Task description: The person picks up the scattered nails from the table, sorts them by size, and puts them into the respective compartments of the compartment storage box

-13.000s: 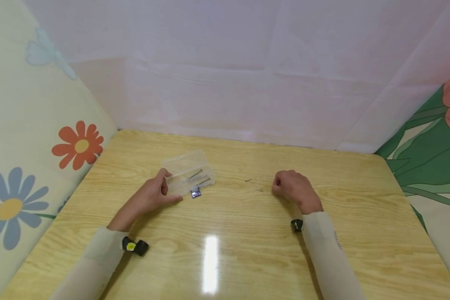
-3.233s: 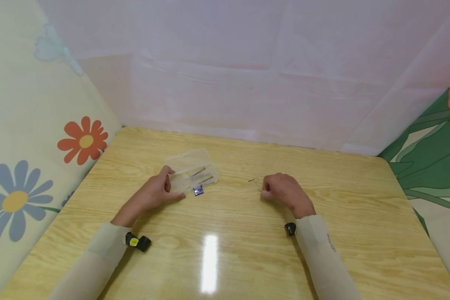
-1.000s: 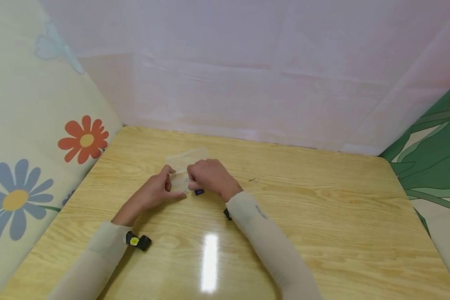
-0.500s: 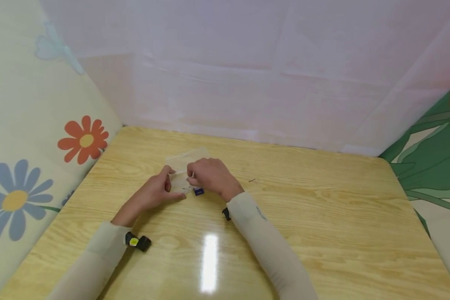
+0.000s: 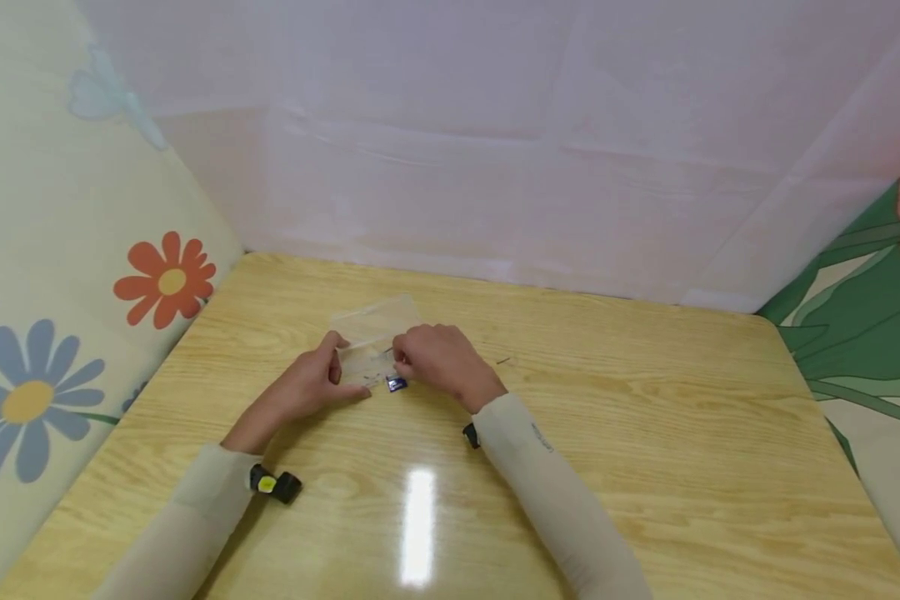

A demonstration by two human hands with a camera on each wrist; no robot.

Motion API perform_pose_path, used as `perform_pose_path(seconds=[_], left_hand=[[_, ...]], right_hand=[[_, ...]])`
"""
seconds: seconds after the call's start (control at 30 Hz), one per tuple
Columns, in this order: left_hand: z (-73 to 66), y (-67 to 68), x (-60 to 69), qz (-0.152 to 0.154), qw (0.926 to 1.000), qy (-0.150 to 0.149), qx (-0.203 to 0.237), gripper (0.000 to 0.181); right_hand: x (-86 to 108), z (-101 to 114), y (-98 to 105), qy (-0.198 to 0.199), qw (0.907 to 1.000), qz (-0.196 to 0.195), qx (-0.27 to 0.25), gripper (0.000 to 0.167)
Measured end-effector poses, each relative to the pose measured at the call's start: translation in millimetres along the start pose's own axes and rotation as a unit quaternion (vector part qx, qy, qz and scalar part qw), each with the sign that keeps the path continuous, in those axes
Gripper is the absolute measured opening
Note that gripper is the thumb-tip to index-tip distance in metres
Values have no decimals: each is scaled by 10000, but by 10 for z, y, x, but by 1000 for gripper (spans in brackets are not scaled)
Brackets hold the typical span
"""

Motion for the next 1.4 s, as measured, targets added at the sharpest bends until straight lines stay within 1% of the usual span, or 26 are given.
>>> perform_pose_path(seconds=[0.13, 0.27, 0.5, 0.8, 0.93, 1.07, 1.27, 1.4], left_hand=[[-10, 5, -1, 14, 10000, 1, -31, 67], [-13, 9, 4, 27, 10000, 5, -49, 67], [-12, 19, 20, 67, 9999, -27, -103, 70], [-12, 28, 22, 109, 9999, -15, -79, 72], [-13, 24, 21, 99, 9999, -32, -52, 73], [-18, 27, 19, 88, 10000, -20, -15, 72], [-15, 23, 18, 106, 9999, -5, -64, 73], [-9, 21, 17, 108, 9999, -26, -111, 73]], right_hand=[[63, -71, 1, -37, 9999, -60, -98, 12], [123, -179, 11, -174, 9997, -92, -164, 13], [207, -364, 23, -430, 9988, -18, -239, 15], [304, -579, 23, -600, 9980, -31, -188, 13], [362, -704, 65, -757, 9965, -87, -329, 12], [409, -817, 108, -834, 9956, -145, -393, 14], [483, -944, 116, -1038, 9938, -47, -384, 14], [523, -1004, 96, -1138, 9932, -24, -260, 13]])
Point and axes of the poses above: each hand's wrist, its own x-axis away from the middle knuckle, its own y-axis out of the back of the hand, z = x × y, the point moved 3 cm from there along -x, towards the middle knuckle, and after that the axes turned 15 degrees about -y, right-handed, at the moved point
